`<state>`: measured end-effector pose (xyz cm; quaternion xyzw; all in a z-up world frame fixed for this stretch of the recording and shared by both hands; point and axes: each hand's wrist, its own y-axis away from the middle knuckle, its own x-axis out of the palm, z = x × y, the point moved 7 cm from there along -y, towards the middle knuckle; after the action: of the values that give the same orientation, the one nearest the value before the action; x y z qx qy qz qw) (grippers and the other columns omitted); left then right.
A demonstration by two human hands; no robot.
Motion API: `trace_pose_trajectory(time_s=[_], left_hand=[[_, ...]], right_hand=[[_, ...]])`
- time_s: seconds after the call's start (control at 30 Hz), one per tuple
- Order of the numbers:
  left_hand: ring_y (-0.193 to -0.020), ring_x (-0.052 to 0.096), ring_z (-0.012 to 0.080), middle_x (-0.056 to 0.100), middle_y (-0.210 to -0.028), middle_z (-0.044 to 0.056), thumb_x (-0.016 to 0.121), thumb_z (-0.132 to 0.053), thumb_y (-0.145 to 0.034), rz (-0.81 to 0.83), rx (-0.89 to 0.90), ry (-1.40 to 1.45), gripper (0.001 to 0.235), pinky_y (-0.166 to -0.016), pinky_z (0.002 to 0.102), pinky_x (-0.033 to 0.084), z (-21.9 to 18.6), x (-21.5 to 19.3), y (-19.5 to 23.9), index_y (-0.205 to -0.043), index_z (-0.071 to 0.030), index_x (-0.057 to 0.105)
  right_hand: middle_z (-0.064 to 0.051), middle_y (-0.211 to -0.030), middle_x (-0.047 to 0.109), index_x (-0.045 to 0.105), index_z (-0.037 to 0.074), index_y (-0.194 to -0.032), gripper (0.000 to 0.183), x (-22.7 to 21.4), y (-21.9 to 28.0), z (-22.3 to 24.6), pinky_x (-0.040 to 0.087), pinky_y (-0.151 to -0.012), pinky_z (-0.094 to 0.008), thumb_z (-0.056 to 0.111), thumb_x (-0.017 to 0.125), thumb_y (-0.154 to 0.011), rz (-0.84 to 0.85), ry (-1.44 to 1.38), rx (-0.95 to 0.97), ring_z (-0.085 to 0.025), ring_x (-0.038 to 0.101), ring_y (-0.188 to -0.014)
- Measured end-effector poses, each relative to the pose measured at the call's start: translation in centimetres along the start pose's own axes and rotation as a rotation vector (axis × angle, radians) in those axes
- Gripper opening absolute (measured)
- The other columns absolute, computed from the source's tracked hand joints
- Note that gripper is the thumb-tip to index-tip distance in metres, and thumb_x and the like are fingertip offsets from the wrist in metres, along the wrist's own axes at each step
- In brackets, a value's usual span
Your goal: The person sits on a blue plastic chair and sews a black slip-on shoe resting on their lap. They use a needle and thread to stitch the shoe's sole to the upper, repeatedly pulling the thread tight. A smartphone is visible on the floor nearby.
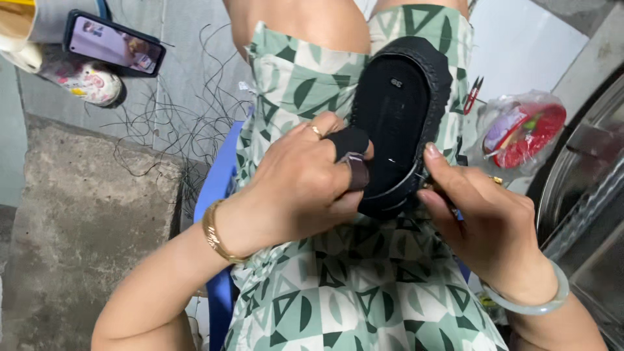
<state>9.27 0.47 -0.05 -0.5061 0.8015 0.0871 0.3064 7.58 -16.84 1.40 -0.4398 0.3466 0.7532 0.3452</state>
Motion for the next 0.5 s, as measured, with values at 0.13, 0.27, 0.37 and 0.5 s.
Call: trace_pose_trajectory(time_s=[0.13, 0.27, 0.37, 0.5], left_hand=[[-0.099, 0.06, 0.0223, 0.057, -0.116, 0.011, 0.067, 0.002, -0.08, 0.196, -0.064, 0.841, 0.015, -0.09, 0.036, 0.048, 0.0, 0.3, -0.5, -0.086, -0.008, 0.057], [-0.084, 0.065, 0.0235, 0.065, -0.093, 0.011, 0.066, -0.003, -0.084, -0.114, -0.116, 0.619, 0.009, -0.08, 0.031, 0.056, 1.2, 1.6, 0.1, -0.092, -0.002, 0.062], [-0.087, 0.067, 0.0289, 0.066, -0.1, 0.016, 0.067, -0.008, -0.086, -0.206, -0.112, 0.216, 0.021, -0.08, 0.035, 0.055, 1.5, 2.3, 0.9, -0.104, 0.001, 0.062], [-0.07, 0.065, 0.0264, 0.066, -0.082, 0.007, 0.064, -0.015, -0.087, -0.081, -0.195, 0.264, 0.027, -0.066, 0.035, 0.053, 2.0, 3.7, 0.8, -0.111, -0.005, 0.056]], right_hand=[[-0.005, -0.098, 0.065, 0.055, 0.008, -0.129, 0.041, 0.9, 0.3, -0.9, 0.045, -0.06, -0.029, 0.018, 0.062, -0.09, 0.046, -0.017, 0.054, -0.018, 0.061, -0.078], [-0.011, -0.104, 0.066, 0.054, 0.002, -0.126, 0.04, 1.0, 0.3, -1.1, 0.047, -0.065, -0.031, 0.014, 0.061, -0.088, 0.026, -0.136, 0.043, -0.022, 0.064, -0.083], [-0.016, -0.106, 0.066, 0.053, -0.003, -0.123, 0.039, 0.6, -0.4, -0.4, 0.048, -0.067, -0.032, 0.011, 0.062, -0.087, -0.028, -0.187, -0.015, -0.025, 0.064, -0.082], [-0.021, -0.119, 0.061, 0.052, -0.005, -0.122, 0.037, 0.8, -0.6, 0.1, 0.05, -0.082, -0.036, 0.01, 0.059, -0.089, -0.056, -0.223, -0.041, -0.032, 0.064, -0.099]])
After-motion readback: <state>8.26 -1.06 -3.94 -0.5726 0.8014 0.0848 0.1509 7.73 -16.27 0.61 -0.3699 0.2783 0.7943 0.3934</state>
